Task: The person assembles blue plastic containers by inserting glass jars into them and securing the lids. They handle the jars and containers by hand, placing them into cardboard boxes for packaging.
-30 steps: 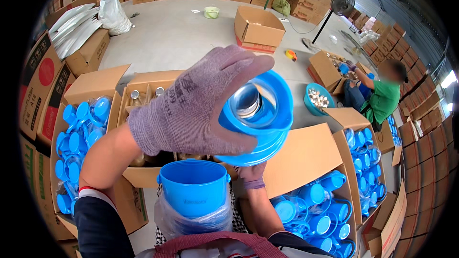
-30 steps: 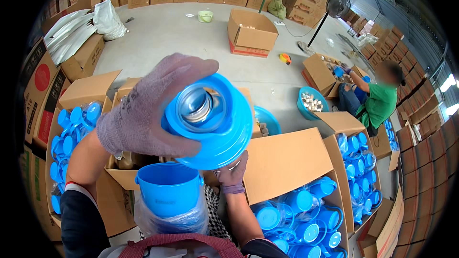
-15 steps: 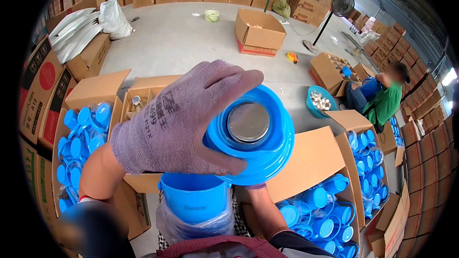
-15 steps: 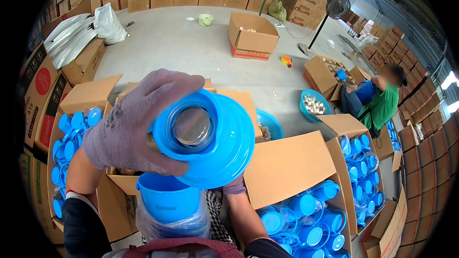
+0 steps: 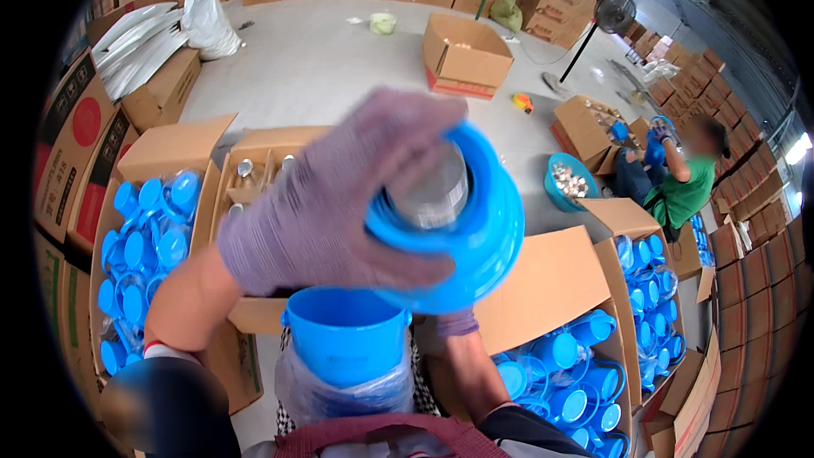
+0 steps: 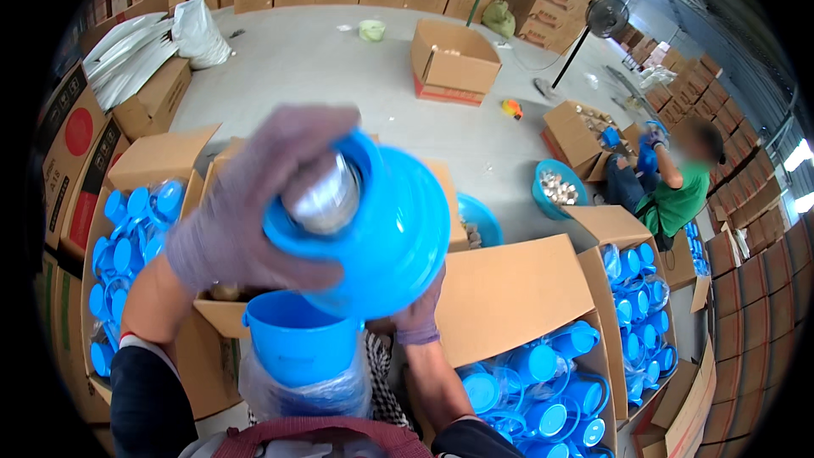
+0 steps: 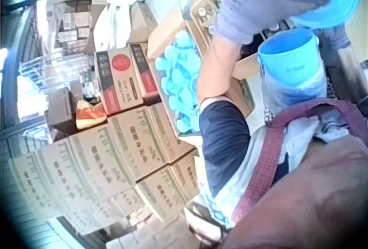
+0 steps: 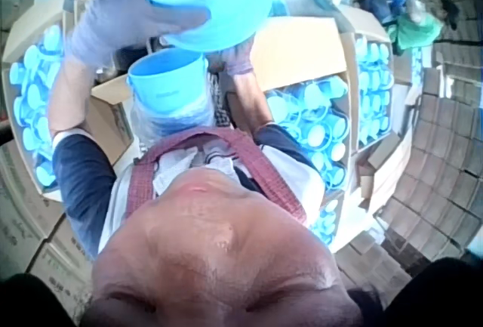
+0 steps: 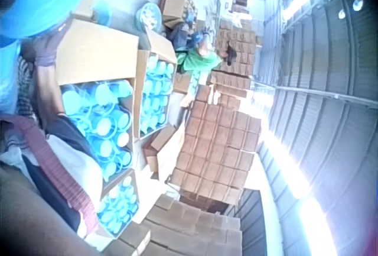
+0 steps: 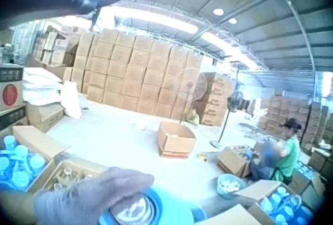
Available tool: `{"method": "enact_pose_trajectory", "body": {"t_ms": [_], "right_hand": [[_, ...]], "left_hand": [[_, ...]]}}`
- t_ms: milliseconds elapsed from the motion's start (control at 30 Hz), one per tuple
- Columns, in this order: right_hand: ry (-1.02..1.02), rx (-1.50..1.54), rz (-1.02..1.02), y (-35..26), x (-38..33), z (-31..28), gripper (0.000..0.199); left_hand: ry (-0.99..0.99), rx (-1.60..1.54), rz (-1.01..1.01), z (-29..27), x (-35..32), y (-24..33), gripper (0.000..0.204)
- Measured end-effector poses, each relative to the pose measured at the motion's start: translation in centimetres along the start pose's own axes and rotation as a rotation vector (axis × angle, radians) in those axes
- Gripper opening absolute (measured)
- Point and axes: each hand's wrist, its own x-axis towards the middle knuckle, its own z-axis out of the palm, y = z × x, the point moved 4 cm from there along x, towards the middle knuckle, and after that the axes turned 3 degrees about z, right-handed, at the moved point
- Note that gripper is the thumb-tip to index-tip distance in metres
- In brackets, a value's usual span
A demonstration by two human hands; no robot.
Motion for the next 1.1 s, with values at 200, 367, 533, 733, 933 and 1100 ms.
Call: {"method": "enact_pose_trajectory", "body": {"t_ms": [200, 367, 533, 733, 933, 1100], "right_hand": [[-0.288, 0.615, 0.374, -3.2, 1.0, 8.2, 0.060], [-0.621, 0.226, 0.616, -1.0, 3.0, 9.6, 0.082], [-0.674, -0.273, 0.571, -0.3, 3.3, 8.1, 0.067], [-0.933, -0.382, 0.365, -2.5, 2.4, 7.9, 0.060], [-0.421, -0.215, 0.505, -4.1, 5.6, 7.9, 0.069], [-0.887, -0.890, -0.189, -2.2, 1.4, 12.9, 0.042]], "left_hand": [[0.283, -0.437, -0.155, -8.3, -3.1, -8.7, 0.075], [0.410, -1.234, -0.358, -10.8, -2.4, -13.8, 0.043], [0.405, -1.330, -0.526, -9.6, -3.6, -17.4, 0.037], [0.292, -1.406, -0.731, -3.7, -6.4, -20.8, 0.051], [-0.030, -1.124, -0.927, 5.3, -12.0, -16.0, 0.088], [0.011, -0.807, -0.744, 7.1, -15.3, -10.9, 0.072]]}}
